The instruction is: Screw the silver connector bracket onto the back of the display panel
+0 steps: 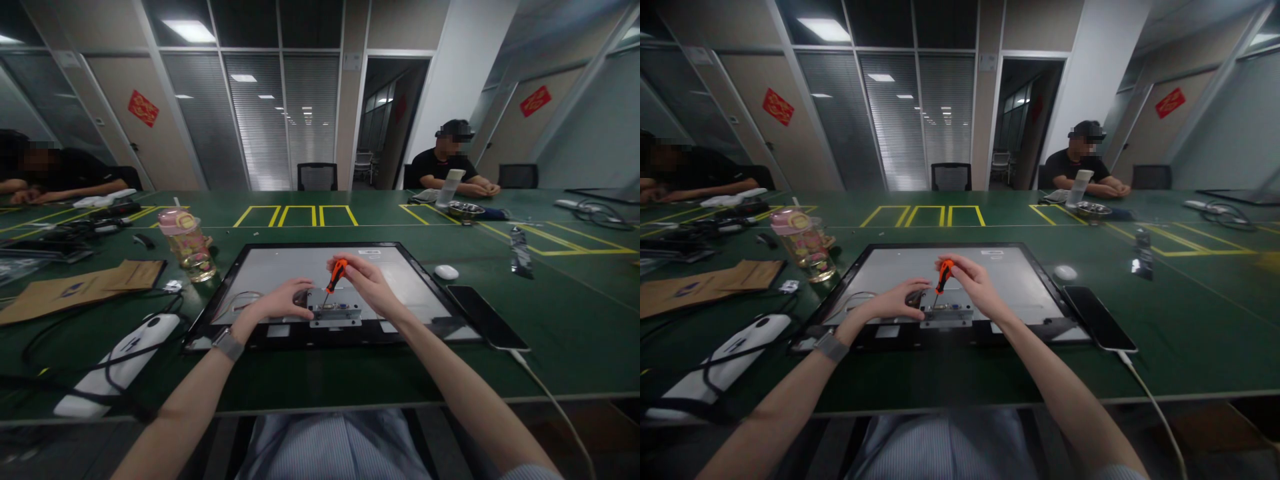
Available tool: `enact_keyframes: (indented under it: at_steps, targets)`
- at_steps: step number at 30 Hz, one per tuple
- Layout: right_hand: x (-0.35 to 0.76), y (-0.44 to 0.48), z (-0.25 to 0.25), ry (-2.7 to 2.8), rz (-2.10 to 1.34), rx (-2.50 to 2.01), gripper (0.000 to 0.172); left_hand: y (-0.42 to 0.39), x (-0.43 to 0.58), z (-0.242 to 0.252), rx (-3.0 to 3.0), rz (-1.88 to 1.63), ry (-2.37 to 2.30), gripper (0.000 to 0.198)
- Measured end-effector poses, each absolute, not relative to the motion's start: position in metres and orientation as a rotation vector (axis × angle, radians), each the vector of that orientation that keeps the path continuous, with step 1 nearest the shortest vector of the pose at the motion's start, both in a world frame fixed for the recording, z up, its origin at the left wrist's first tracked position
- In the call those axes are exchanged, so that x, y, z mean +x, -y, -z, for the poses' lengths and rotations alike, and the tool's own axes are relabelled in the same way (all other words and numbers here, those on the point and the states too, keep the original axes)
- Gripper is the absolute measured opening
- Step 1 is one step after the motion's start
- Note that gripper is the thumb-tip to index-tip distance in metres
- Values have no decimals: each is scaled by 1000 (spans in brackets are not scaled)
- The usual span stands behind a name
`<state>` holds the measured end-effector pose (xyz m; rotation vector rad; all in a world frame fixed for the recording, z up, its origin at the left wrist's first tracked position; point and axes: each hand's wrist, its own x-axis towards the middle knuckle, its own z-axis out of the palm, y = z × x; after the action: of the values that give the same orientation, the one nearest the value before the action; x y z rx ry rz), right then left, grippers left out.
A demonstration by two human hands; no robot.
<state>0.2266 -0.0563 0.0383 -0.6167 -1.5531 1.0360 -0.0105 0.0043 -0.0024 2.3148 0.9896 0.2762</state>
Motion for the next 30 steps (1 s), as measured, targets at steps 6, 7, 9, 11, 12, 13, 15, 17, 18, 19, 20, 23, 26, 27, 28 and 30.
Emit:
enact_keyframes:
  at_steps: [6,7,9,11,12,13,15,17,18,19,20,23,26,27,28,30]
  targets:
    - [226,53,-32,1524,-657,-766,21,-4,-11,5,2331,-292,-994,80]
    - [224,55,-33,1536,-564,-779,20,-5,-11,5,2330,-291,-994,81]
    - [222,60,-37,1592,-447,-791,21,-5,-11,5,2324,-286,-1006,82]
    - [220,65,-40,1627,-524,-758,27,-5,-11,5,2324,-283,-1016,82]
    - [219,66,-41,1632,-600,-743,29,-4,-11,4,2326,-286,-1015,81]
    - [219,67,-41,1622,-657,-729,30,-4,-10,3,2328,-292,-1011,80]
    - [219,67,-40,1605,-682,-744,29,-3,-10,2,2327,-301,-1000,79]
    - [220,64,-39,1586,-625,-777,25,-2,-10,1,2321,-300,-995,79]
    - [221,63,-39,1581,-594,-787,23,-2,-10,1,2315,-299,-995,79]
    - [222,62,-39,1579,-574,-786,21,-2,-10,1,2309,-299,-994,79]
    - [222,62,-39,1585,-570,-777,20,-2,-10,2,2304,-303,-992,79]
    - [223,64,-41,1638,-675,-710,28,-4,-11,5,2307,-317,-984,78]
    - [222,65,-41,1652,-807,-652,35,-7,-12,8,2318,-313,-985,79]
    - [221,65,-39,1644,-798,-661,35,-7,-12,8,2321,-309,-984,79]
    - [221,64,-37,1635,-756,-684,34,-7,-12,8,2322,-305,-983,80]
    - [220,62,-34,1617,-616,-737,28,-6,-12,8,2321,-303,-981,80]
